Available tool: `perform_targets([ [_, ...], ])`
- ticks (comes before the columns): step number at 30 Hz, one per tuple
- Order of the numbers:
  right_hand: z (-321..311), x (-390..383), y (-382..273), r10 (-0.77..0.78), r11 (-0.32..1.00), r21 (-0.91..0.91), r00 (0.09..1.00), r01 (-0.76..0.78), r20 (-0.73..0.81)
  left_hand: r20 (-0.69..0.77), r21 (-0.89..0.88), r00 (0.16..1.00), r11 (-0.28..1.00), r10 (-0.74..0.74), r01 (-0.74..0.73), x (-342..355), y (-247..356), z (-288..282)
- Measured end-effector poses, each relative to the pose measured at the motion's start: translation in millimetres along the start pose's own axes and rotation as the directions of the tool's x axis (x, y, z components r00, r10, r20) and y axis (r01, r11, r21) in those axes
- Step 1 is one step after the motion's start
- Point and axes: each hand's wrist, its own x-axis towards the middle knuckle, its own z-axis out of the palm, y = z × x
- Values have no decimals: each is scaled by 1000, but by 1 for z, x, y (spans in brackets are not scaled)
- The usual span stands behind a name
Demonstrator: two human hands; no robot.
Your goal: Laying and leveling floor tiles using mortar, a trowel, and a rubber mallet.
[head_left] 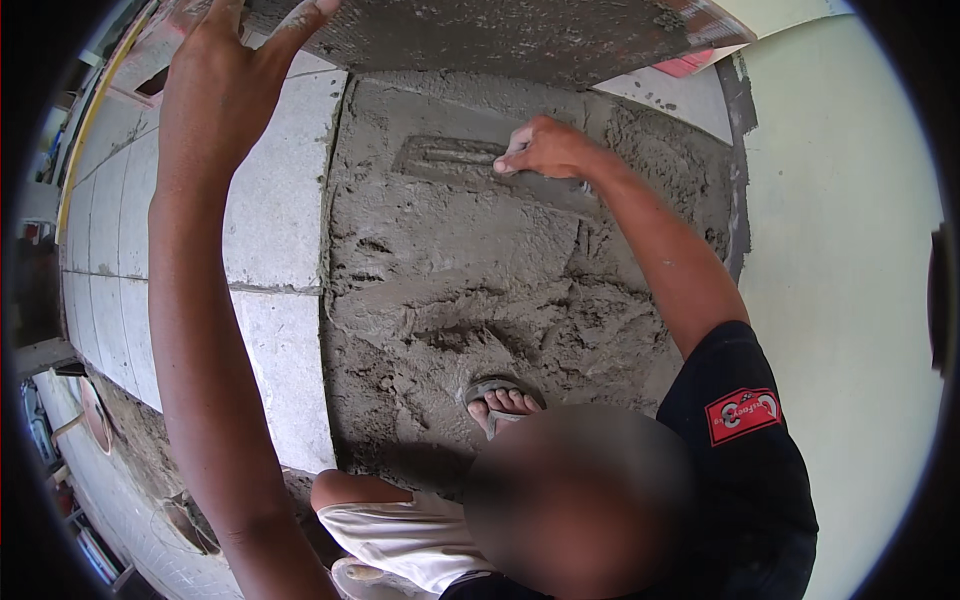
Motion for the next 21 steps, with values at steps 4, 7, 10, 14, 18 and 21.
perform_targets([
  [4,50,-38,-30,60,996,-81,943,-35,327,35,-88,998,994,-55,58,-4,7,8],
  [7,73,-76,-43,21,996,-88,925,14,379,-54,-19,998,1000,-21,20,-5,-1,6],
  [10,85,-119,-44,58,991,-129,961,-23,271,-8,0,1000,1000,14,-14,-5,-21,6],
  [14,100,-151,-44,99,985,-163,972,-65,211,-150,173,948,951,282,-255,-5,-49,18],
  [18,98,-187,-33,155,984,-115,973,-136,169,-124,110,939,945,321,-309,-8,-65,22],
  [21,115,-216,-46,200,977,-91,974,-191,104,-61,85,962,962,265,-260,-13,-69,20],
])
